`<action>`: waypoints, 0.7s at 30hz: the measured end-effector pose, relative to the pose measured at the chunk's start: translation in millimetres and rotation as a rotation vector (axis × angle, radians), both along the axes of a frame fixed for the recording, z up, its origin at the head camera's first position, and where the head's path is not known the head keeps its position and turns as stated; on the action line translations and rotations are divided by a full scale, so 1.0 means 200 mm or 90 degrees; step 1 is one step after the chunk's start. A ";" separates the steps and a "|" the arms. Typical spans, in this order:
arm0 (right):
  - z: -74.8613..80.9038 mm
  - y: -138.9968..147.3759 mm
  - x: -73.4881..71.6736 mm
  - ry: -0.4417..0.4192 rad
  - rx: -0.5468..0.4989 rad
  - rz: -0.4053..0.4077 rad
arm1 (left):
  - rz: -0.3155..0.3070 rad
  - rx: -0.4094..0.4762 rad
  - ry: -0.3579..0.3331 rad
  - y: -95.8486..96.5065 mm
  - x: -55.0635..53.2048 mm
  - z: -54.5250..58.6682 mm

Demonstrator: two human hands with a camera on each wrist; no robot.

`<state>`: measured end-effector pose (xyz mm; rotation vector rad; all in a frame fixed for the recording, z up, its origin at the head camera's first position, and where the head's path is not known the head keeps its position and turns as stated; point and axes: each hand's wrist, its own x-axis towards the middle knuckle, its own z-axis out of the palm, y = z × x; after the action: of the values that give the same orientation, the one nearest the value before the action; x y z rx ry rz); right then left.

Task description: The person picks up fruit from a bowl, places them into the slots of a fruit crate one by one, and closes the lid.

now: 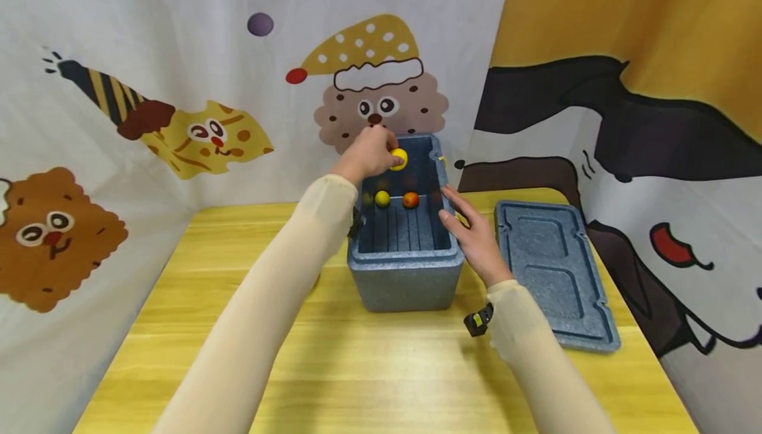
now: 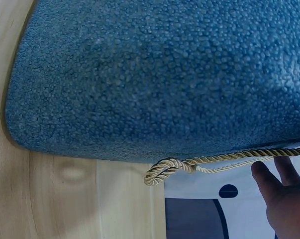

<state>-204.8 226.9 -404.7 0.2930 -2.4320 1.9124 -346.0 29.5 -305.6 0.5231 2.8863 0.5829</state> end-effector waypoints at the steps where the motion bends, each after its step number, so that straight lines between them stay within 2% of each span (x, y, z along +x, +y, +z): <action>1: 0.00 0.00 0.00 0.000 0.001 0.000 | 0.002 -0.001 0.000 0.00 0.00 0.00; 7: -0.01 0.00 0.00 -0.001 -0.004 0.003 | 0.031 0.039 0.010 -0.03 0.00 -0.01; 13: -0.05 0.00 -0.02 0.000 0.002 -0.001 | 0.012 0.076 0.041 -0.16 0.02 0.01; 17: -0.12 0.02 -0.06 0.010 -0.002 -0.003 | 0.016 0.150 0.074 -0.28 0.06 0.05; 21: -0.16 0.05 -0.09 0.023 -0.003 -0.007 | 0.016 0.241 0.081 -0.35 0.12 0.08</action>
<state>-222.3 236.0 -435.9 0.3114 -2.4012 1.8914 -322.5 -41.4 -289.8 0.5912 2.9110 1.1522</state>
